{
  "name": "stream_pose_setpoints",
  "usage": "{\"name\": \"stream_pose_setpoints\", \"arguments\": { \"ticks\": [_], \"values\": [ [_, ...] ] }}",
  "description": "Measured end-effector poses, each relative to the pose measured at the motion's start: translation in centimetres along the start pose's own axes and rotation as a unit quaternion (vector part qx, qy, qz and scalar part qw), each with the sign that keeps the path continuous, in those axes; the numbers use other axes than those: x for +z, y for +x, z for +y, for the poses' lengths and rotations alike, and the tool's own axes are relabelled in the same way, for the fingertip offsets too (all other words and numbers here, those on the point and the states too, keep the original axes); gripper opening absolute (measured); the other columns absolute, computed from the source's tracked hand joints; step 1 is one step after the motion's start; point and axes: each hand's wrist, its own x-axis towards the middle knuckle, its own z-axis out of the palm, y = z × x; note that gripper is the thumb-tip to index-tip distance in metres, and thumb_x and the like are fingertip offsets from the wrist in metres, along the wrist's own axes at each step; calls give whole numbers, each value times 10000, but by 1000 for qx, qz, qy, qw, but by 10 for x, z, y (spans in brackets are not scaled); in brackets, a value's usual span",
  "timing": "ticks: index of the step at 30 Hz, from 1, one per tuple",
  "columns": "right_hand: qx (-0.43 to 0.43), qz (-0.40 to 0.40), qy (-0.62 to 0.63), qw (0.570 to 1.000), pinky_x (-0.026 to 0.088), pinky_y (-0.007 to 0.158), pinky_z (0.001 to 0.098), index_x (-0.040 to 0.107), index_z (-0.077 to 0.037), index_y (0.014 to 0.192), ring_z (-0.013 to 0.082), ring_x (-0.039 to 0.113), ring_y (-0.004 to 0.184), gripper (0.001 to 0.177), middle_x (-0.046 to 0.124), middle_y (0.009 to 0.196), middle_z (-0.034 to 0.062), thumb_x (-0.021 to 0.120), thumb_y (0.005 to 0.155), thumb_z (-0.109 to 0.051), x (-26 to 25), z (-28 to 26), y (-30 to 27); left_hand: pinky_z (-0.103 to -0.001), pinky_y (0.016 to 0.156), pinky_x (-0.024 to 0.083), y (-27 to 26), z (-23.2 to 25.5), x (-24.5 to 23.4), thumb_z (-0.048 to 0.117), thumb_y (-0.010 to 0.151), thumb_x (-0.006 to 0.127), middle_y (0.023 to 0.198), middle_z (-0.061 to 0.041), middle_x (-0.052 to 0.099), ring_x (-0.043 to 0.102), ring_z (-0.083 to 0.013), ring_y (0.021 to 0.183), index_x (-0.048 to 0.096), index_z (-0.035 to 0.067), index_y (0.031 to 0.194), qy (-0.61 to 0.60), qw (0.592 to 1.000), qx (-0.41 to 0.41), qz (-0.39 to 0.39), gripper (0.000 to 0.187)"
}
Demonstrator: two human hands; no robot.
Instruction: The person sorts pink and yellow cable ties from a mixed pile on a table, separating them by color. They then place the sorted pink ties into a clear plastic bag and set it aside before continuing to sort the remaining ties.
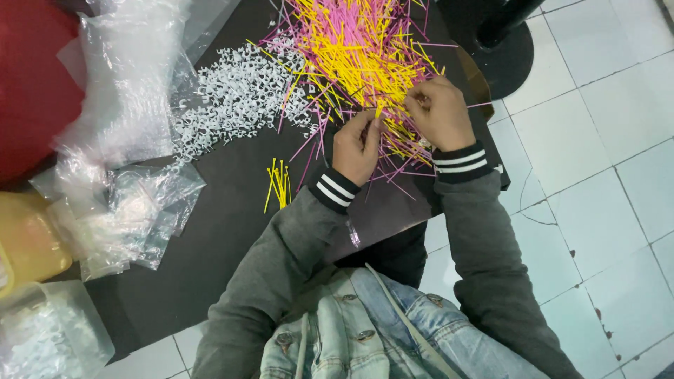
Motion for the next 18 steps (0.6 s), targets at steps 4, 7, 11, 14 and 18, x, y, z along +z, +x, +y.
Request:
{"name": "stream_pose_setpoints", "arguments": {
  "ticks": [4, 7, 11, 14, 18],
  "values": [
    [33, -3, -125, 992, 557, 673, 499, 792, -92, 1012, 441, 690, 835, 215, 647, 890, 161, 788, 940, -294, 19, 19, 4, -431, 781, 559, 1, 2, -2, 180, 1042, 578, 831, -103, 759, 724, -365, 830, 739, 112, 1104, 3, 1000, 3, 11, 185],
    [28, -2, -148, 989, 560, 675, 462, 798, -92, 1041, 413, 688, 865, 261, 625, 898, 140, 808, 914, -320, 20, 11, 7, -428, 771, 559, 2, 1, -3, 188, 1042, 579, 831, -104, 763, 723, -359, 820, 741, 102, 1089, -2, 1000, 1, 15, 190],
    [22, -1, -130, 991, 566, 689, 437, 786, -5, 1091, 400, 674, 893, 262, 607, 913, 154, 795, 967, -236, 15, -18, 8, -392, 766, 565, 3, 1, -2, 207, 1058, 564, 827, -85, 768, 732, -322, 800, 745, 108, 1083, -21, 1000, -2, 19, 208],
    [15, -8, -131, 991, 575, 686, 442, 796, 12, 1074, 401, 681, 883, 194, 637, 901, 155, 781, 981, -158, 19, -17, 7, -397, 762, 567, 3, -2, -3, 204, 1046, 585, 827, -83, 773, 739, -323, 811, 746, 100, 1070, -23, 1000, 1, 17, 193],
    [11, -10, -145, 989, 545, 727, 449, 792, -15, 1031, 426, 651, 899, 136, 637, 888, 153, 749, 938, -106, 41, 18, 9, -386, 763, 567, 3, -2, -3, 206, 1046, 579, 832, -70, 776, 739, -310, 809, 750, 113, 1068, -19, 1000, -4, 19, 195]
  ]
}}
